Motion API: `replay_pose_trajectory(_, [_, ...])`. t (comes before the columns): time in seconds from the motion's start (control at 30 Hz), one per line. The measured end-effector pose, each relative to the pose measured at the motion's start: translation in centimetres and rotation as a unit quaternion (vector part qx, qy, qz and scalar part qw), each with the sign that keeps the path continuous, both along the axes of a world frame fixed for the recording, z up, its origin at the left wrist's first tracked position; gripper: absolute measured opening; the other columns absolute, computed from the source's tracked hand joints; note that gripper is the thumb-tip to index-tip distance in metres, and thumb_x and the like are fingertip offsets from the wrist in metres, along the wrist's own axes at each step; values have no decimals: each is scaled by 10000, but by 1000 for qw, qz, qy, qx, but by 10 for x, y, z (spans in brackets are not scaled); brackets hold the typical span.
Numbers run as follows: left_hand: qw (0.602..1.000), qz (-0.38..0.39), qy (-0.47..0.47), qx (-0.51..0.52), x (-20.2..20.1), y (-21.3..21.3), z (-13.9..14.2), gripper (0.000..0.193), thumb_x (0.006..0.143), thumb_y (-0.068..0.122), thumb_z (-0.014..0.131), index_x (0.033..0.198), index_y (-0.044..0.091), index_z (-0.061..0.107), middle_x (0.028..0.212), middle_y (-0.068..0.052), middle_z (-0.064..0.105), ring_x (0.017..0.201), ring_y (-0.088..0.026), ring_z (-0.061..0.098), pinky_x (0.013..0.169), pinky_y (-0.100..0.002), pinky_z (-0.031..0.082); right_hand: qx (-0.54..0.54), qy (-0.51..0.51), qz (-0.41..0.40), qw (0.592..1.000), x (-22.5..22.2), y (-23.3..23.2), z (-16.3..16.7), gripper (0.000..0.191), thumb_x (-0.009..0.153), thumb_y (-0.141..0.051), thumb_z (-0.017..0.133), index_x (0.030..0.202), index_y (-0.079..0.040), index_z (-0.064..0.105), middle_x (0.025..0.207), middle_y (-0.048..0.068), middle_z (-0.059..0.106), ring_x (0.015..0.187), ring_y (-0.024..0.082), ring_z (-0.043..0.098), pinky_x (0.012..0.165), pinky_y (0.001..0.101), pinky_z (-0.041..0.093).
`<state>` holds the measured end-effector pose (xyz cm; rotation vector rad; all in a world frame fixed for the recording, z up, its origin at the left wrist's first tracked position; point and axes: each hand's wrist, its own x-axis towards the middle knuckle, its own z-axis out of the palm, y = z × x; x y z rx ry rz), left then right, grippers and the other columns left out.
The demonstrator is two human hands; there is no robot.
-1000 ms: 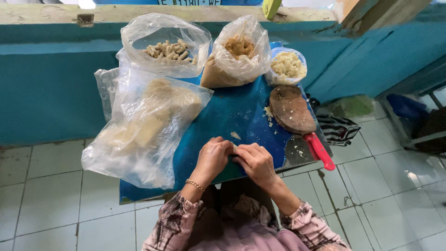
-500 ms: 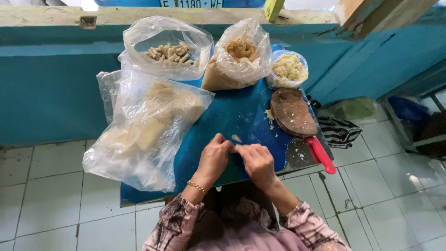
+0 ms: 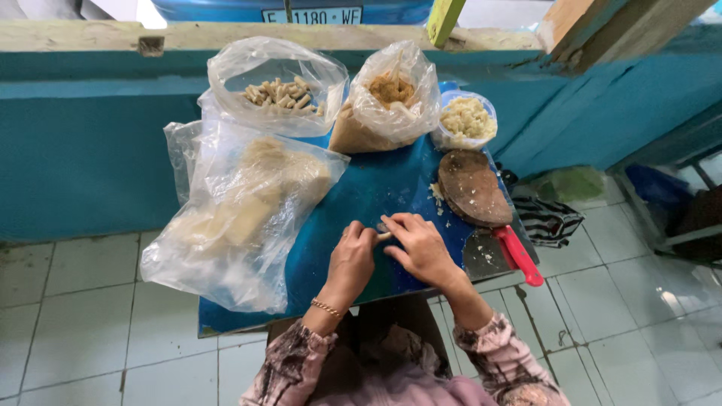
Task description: The person sits at a small table and fills triangular dough wrappers with filling taken by hand from a plastic bag, then folds and pinches each wrapper closed and sets the folded pastry on the table. They repeat this cycle, occasionally reaching into the filling bag and a container of chopped filling.
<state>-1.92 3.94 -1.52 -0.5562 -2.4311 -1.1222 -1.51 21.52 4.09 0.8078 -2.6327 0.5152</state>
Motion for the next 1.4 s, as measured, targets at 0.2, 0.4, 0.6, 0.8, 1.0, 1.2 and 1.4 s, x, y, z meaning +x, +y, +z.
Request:
replay_pose_trajectory(0.2, [988, -38, -92, 116, 19, -17, 22, 129, 990, 95, 574, 902, 19, 631, 934, -184, 617, 851, -407, 632, 722, -470, 516, -27, 101, 54, 993, 21, -16, 12, 252, 849, -158, 786, 1094, -118, 741, 1028, 44, 714, 945, 258, 672, 785, 392, 505])
replay_pose_trajectory(0.4, [982, 26, -18, 184, 79, -63, 81, 163, 991, 109, 604, 1097, 7, 672, 944, -191, 635, 803, -381, 643, 682, -434, 524, -91, 105, 123, 983, -9, -49, 59, 239, 911, -48, 709, 1149, -66, 720, 1086, 108, 740, 957, 298, 697, 837, 402, 577])
replay_pose_trajectory(0.6, [967, 144, 192, 82, 130, -154, 102, 236, 933, 69, 730, 1156, 132, 682, 1007, -79, 658, 877, -239, 664, 756, -346, 541, -102, 142, 101, 979, -168, -120, 99, 279, 912, 47, 618, 1123, -82, 746, 1158, 146, 702, 1051, 361, 670, 913, 445, 542])
replay_pose_trajectory(0.8, [935, 282, 101, -189, 97, -239, 84, 684, 704, 4, 659, 1376, 134, 642, 1483, -223, 471, 1375, -407, 423, 1063, -656, 326, -47, 203, 86, 974, -265, -176, 94, 436, 896, 57, 599, 1303, -54, 709, 1317, 206, 667, 1181, 381, 628, 988, 428, 507])
replay_pose_trajectory(1.0, [965, 170, 59, -189, 73, -254, 79, 450, 800, 32, 650, 1206, 220, 701, 1287, -7, 650, 1265, -250, 578, 1122, -672, 312, -188, 27, 222, 956, -172, -177, 82, 278, 924, -83, 733, 1201, -87, 720, 1265, 89, 725, 1124, 253, 713, 992, 357, 567])
replay_pose_trajectory(1.2, [983, 149, 89, -65, 74, -240, 86, 243, 925, 101, 630, 1132, 180, 728, 1038, -30, 744, 1046, -243, 682, 1052, -489, 428, -187, -132, 84, 970, -7, -126, 46, 259, 878, -252, 856, 961, -47, 721, 971, 93, 715, 871, 201, 677, 764, 311, 551])
replay_pose_trajectory(1.4, [993, 84, 38, -69, 55, -227, 113, 187, 915, 188, 648, 1060, 141, 756, 910, -100, 742, 880, -309, 703, 779, -434, 519, -463, -360, 125, 800, 62, -150, -43, 495, 864, -160, 790, 1296, -64, 567, 1205, 43, 663, 1074, 114, 634, 872, 305, 561])
